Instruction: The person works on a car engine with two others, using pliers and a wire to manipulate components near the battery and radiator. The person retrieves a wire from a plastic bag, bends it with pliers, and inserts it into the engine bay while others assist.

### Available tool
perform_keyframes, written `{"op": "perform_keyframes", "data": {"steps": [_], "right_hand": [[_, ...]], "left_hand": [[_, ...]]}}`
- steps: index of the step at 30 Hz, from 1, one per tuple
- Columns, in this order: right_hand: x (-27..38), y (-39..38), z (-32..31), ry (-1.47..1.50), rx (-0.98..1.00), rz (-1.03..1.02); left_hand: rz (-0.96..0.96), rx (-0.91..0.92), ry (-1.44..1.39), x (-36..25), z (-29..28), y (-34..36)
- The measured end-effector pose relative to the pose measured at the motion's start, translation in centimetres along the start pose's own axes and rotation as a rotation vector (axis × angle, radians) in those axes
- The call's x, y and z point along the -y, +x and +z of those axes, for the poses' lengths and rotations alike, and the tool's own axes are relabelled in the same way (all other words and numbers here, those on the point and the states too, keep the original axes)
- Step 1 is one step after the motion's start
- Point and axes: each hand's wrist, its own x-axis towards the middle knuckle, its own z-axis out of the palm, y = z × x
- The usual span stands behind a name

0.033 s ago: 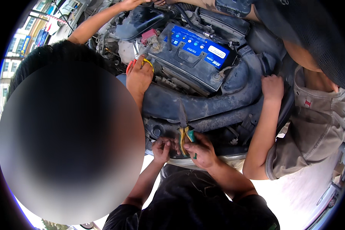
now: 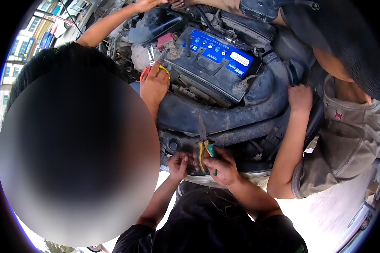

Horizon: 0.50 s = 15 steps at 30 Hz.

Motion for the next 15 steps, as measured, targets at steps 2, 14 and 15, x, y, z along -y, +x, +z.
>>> {"op": "perform_keyframes", "data": {"steps": [2, 14, 15], "right_hand": [[0.1, 0.0, 0.3, 0.000, -0.054, 0.000], [0.2, 0.5, 1.0, 0.095, -0.074, -0.023], [0.2, 0.5, 1.1, 0.096, -0.084, -0.018]], "left_hand": [[0.005, 0.006, 0.017, 0.5, -0.2, -0.1], [-0.077, -0.020, -0.001, 0.9, -0.3, -0.3], [-0.067, -0.019, 0.005, 1.0, -0.3, -0.2]]}}
